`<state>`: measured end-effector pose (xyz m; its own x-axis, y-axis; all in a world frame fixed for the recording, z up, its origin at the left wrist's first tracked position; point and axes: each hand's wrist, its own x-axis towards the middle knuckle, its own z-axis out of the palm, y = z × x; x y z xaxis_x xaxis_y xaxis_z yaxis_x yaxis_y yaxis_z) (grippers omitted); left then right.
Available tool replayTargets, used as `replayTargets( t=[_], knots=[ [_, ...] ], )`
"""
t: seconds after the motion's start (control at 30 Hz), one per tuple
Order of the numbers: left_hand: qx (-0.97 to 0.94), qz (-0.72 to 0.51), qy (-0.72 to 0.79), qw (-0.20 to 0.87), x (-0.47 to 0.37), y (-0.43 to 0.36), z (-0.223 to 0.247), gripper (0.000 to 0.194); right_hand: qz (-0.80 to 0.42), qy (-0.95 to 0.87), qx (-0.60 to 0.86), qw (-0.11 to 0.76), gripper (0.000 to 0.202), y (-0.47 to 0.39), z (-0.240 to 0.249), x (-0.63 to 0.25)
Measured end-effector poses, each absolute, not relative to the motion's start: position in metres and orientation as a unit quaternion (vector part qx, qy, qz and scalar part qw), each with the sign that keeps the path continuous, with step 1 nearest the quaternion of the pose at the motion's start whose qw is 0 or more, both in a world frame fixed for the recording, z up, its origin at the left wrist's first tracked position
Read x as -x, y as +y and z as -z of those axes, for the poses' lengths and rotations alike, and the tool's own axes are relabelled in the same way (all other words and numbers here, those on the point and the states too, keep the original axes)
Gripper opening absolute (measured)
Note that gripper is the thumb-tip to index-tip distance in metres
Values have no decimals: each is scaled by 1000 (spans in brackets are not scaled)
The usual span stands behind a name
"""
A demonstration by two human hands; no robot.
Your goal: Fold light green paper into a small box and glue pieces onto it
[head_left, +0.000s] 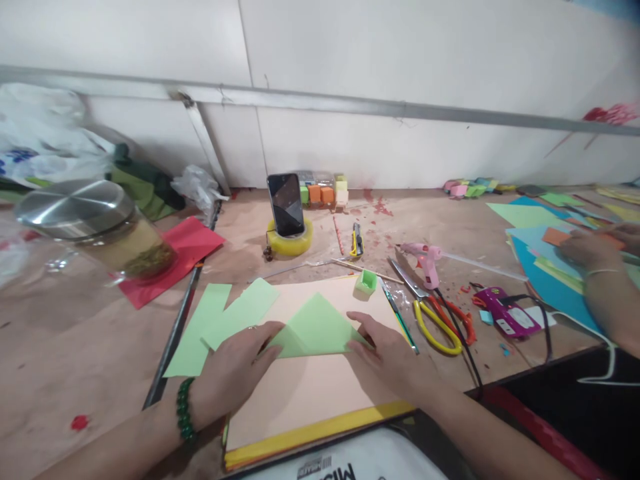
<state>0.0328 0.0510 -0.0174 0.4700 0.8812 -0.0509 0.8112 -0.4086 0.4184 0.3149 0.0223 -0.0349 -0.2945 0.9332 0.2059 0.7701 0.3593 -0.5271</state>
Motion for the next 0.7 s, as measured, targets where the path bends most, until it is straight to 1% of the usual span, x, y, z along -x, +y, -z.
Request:
replayTargets(
  t=[0.03, 0.1, 0.2, 0.27, 0.33, 0.4, 0.47, 0.5, 0.57, 0.7],
  knots=[
    [-835, -100, 509, 184, -33, 52, 20, 32, -154, -786, 546, 245, 38, 22, 36, -315],
    [-852, -123, 494, 121, -33, 51, 24, 39, -112, -795, 544, 245, 41, 22, 38, -314],
    [-890, -156, 428, -25, -36, 47, 24, 39, -44, -813, 528, 241, 38, 23, 39, -312],
    [-910, -160, 373, -89, -40, 42, 19, 37, 4, -825, 513, 238, 34, 24, 39, -310],
    [-933, -132, 325, -85, -45, 36, 12, 35, 49, -841, 483, 240, 31, 25, 36, -306],
    [-951, -83, 296, -46, -50, 32, 6, 44, 74, -876, 413, 237, 28, 25, 33, -302],
    [-956, -50, 288, -17, -54, 30, 3, 55, 70, -914, 335, 219, 22, 23, 28, -298],
    [-956, -43, 290, -10, -54, 30, 3, 57, 60, -926, 311, 207, 19, 22, 26, -297],
    [-952, -44, 302, -4, -53, 31, 4, 56, 36, -934, 304, 186, 18, 20, 23, -298],
    [-945, -73, 320, -10, -36, 30, 11, 42, 9, -925, 336, 175, 21, 16, 23, -315]
  ],
)
